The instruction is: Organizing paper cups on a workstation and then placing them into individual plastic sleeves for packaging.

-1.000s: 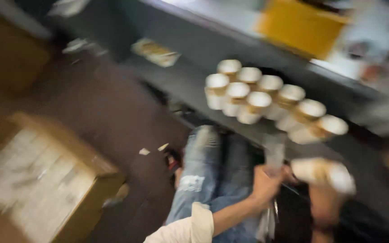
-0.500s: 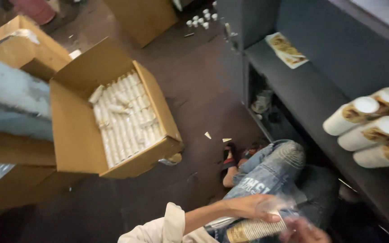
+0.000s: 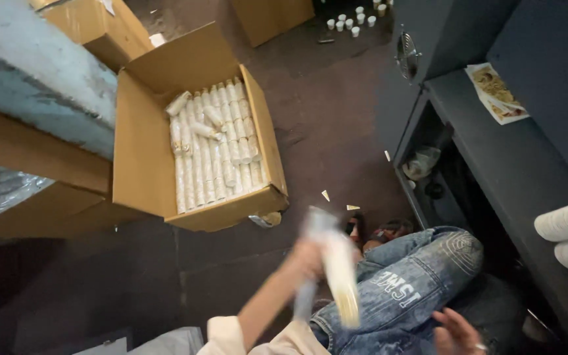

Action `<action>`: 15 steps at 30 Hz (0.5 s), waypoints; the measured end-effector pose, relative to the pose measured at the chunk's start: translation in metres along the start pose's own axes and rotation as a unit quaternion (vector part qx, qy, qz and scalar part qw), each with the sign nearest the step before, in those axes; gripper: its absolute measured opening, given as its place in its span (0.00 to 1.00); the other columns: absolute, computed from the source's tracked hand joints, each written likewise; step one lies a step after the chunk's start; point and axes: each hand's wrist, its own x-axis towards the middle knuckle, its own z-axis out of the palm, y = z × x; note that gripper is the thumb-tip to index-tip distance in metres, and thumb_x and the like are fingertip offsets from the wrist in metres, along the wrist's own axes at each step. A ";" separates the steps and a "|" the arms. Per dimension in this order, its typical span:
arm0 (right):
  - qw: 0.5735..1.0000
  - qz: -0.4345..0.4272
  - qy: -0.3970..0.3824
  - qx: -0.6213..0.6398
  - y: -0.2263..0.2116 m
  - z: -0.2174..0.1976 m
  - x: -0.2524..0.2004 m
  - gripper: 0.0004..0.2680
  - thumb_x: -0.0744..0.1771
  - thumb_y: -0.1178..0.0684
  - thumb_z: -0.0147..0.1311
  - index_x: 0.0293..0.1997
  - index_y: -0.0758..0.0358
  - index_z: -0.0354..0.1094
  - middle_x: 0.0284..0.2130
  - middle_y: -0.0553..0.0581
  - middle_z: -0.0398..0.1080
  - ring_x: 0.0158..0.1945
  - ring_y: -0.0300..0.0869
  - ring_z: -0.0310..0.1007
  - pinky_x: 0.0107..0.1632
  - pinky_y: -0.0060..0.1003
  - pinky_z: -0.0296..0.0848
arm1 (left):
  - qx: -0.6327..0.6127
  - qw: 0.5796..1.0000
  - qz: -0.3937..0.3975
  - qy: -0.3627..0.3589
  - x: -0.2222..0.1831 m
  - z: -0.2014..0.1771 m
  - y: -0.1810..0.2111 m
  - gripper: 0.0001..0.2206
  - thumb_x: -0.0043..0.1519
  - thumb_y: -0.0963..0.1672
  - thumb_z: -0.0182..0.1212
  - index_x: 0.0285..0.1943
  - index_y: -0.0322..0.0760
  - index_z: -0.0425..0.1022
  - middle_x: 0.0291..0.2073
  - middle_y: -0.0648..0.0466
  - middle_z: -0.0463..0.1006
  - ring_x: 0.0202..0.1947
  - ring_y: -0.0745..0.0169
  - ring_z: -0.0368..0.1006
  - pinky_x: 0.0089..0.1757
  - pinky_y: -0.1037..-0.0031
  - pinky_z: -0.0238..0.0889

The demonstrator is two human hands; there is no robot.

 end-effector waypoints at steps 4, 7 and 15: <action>0.965 0.207 0.013 0.163 0.101 -0.069 -0.003 0.17 0.73 0.54 0.45 0.68 0.74 0.59 0.52 0.71 0.74 0.58 0.51 0.75 0.61 0.48 0.74 | -0.290 0.914 0.217 0.183 -0.090 0.135 0.235 0.21 0.67 0.50 0.50 0.62 0.31 0.69 0.48 0.41 0.83 0.28 0.73 0.75 0.15 0.88 0.53; 0.943 0.224 0.028 0.245 0.181 -0.090 0.008 0.18 0.72 0.52 0.46 0.67 0.76 0.60 0.50 0.72 0.75 0.55 0.52 0.77 0.59 0.47 0.74 | -0.145 0.938 0.212 0.234 -0.079 0.133 0.240 0.21 0.66 0.47 0.51 0.66 0.34 0.65 0.54 0.44 0.78 0.39 0.66 0.81 0.15 0.87 0.54; 0.975 0.168 0.132 -0.061 -0.277 0.140 0.067 0.11 0.65 0.60 0.59 0.52 0.71 0.73 0.41 0.63 0.80 0.44 0.41 0.80 0.50 0.34 0.74 | 0.613 0.733 0.278 -0.099 -0.030 0.295 0.100 0.39 0.56 0.40 0.63 0.80 0.41 0.53 0.49 0.42 0.81 0.41 0.42 0.79 0.41 0.59 0.72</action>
